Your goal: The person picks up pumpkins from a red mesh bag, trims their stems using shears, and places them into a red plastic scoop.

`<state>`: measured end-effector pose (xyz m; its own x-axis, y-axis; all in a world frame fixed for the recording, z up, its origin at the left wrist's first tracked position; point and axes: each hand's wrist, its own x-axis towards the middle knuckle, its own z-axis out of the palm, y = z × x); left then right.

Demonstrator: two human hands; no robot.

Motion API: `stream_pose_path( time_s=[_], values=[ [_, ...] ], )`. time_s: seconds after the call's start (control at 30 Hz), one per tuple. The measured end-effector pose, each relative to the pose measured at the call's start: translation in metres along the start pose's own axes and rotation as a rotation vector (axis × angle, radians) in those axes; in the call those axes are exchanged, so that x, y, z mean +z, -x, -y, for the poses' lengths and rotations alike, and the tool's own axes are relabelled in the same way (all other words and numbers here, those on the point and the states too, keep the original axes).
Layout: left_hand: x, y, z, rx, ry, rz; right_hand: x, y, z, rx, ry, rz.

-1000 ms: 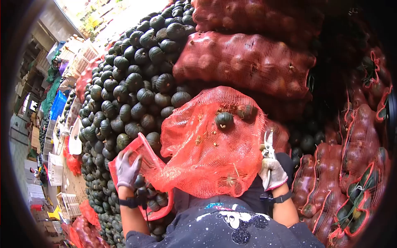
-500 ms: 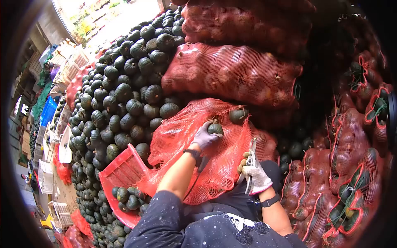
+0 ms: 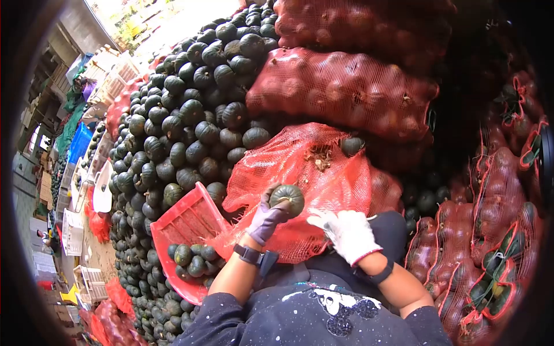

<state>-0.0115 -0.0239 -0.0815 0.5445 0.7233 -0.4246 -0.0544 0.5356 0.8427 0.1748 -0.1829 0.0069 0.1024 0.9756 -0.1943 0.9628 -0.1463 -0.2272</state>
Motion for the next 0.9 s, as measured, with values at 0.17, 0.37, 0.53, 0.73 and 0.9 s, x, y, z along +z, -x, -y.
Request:
stream_pose_path(
  time_s=[0.17, 0.37, 0.53, 0.73, 0.9],
  values=[
    [-0.009, 0.017, -0.011, -0.057, 0.050, 0.317, 0.020, 0.013, -0.002, 0.163, -0.370, -0.181],
    [0.006, 0.026, -0.007, -0.102, 0.038, 0.437, 0.001, 0.008, 0.009, -0.077, -0.208, -0.208],
    [0.005, 0.027, 0.000, -0.063, -0.063, 0.391, 0.012, 0.012, 0.009, -0.072, -0.285, -0.074],
    [0.005, 0.047, -0.026, 0.011, -0.058, 0.338, 0.016, 0.008, 0.014, 0.331, -1.742, 0.299],
    [-0.059, 0.107, -0.086, 0.148, -0.208, 0.094, 0.085, -0.060, -0.082, 0.566, -1.931, -0.539]
  ],
)
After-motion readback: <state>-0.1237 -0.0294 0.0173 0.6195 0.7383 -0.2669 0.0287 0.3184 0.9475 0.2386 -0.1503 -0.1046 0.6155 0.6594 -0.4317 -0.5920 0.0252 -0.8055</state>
